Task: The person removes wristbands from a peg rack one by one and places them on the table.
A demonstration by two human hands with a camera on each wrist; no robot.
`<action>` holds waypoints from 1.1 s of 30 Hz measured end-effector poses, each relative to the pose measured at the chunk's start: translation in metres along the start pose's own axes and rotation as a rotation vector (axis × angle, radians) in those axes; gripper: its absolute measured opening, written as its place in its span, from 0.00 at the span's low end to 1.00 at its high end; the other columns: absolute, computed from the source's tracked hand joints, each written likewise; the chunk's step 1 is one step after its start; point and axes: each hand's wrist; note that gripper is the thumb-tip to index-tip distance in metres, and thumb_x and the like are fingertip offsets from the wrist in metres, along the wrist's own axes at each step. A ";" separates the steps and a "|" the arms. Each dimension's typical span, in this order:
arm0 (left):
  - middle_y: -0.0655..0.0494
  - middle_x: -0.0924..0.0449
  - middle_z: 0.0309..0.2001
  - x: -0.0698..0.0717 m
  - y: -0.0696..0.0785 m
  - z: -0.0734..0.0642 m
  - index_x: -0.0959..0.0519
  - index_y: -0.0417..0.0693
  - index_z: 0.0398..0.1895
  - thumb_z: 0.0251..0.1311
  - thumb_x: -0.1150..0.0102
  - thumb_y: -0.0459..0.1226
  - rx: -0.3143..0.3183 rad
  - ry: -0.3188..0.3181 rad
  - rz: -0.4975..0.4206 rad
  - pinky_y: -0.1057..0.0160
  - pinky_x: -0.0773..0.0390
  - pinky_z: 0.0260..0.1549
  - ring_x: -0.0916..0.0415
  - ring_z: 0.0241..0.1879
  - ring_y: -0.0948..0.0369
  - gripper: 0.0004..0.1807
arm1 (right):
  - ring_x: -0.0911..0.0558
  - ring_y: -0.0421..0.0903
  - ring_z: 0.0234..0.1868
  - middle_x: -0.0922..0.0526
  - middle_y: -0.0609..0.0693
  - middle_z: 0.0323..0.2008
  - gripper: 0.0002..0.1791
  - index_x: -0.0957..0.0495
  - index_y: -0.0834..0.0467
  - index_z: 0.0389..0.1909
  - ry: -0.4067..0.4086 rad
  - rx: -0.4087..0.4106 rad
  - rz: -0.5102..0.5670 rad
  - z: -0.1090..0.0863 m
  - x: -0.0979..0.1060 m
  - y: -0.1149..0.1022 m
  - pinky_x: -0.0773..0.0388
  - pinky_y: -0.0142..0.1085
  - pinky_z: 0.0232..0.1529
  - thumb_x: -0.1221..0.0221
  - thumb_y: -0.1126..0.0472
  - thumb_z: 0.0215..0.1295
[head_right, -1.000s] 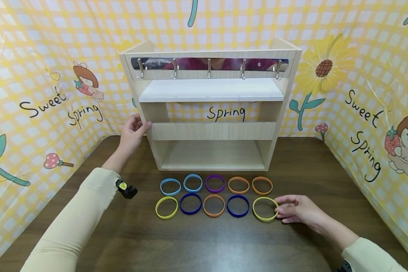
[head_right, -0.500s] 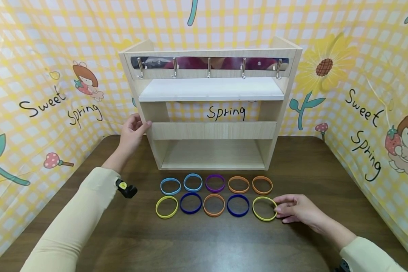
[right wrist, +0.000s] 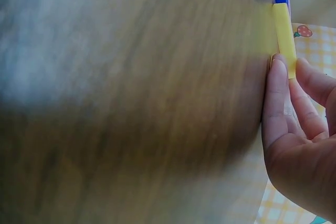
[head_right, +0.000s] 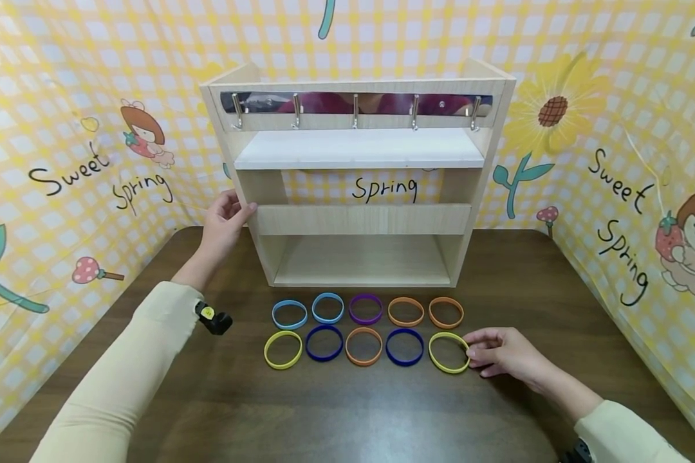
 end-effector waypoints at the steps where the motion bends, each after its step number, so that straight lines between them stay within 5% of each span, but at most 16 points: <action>1: 0.54 0.24 0.48 0.000 0.000 0.000 0.28 0.34 0.57 0.63 0.41 0.29 0.000 0.001 -0.004 0.66 0.25 0.45 0.27 0.53 0.54 0.19 | 0.16 0.47 0.38 0.17 0.54 0.39 0.27 0.34 0.78 0.58 0.000 0.002 -0.003 0.000 0.000 0.000 0.18 0.42 0.35 0.39 0.65 0.65; 7: 0.43 0.25 0.52 0.003 -0.001 -0.002 0.27 0.34 0.57 0.63 0.40 0.30 0.007 0.010 0.010 0.66 0.25 0.45 0.26 0.52 0.56 0.20 | 0.16 0.46 0.37 0.18 0.53 0.38 0.26 0.33 0.78 0.57 0.017 0.005 -0.027 0.001 -0.001 0.000 0.18 0.41 0.35 0.38 0.65 0.65; 13: 0.57 0.24 0.46 0.002 0.002 -0.003 0.27 0.35 0.56 0.63 0.39 0.31 0.008 0.013 0.030 0.66 0.25 0.45 0.26 0.50 0.59 0.19 | 0.16 0.45 0.37 0.18 0.53 0.38 0.26 0.33 0.78 0.57 0.027 -0.003 -0.037 -0.001 -0.003 -0.003 0.18 0.41 0.34 0.38 0.66 0.65; 20: 0.57 0.24 0.46 0.003 0.004 -0.003 0.26 0.37 0.56 0.62 0.39 0.32 0.028 0.011 0.045 0.66 0.24 0.45 0.26 0.52 0.57 0.19 | 0.16 0.45 0.39 0.18 0.54 0.38 0.27 0.34 0.79 0.57 0.034 0.013 -0.046 -0.002 0.000 -0.005 0.18 0.43 0.37 0.38 0.66 0.65; 26: 0.42 0.25 0.54 0.010 0.007 -0.007 0.28 0.33 0.59 0.62 0.39 0.30 0.008 0.003 0.032 0.67 0.26 0.47 0.29 0.57 0.48 0.22 | 0.16 0.48 0.40 0.18 0.56 0.41 0.26 0.33 0.79 0.57 0.064 0.047 -0.052 -0.001 0.003 -0.013 0.18 0.43 0.39 0.39 0.64 0.66; 33: 0.34 0.29 0.58 0.018 0.016 -0.022 0.31 0.27 0.61 0.63 0.42 0.28 -0.021 -0.005 0.084 0.69 0.27 0.49 0.27 0.55 0.53 0.23 | 0.16 0.50 0.40 0.18 0.60 0.42 0.25 0.32 0.79 0.56 0.148 0.123 -0.048 0.002 0.004 -0.031 0.18 0.43 0.39 0.40 0.64 0.67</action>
Point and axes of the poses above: each hand's wrist, its own z-axis towards the middle knuckle, its own x-axis out of the back of the hand, y = z × x
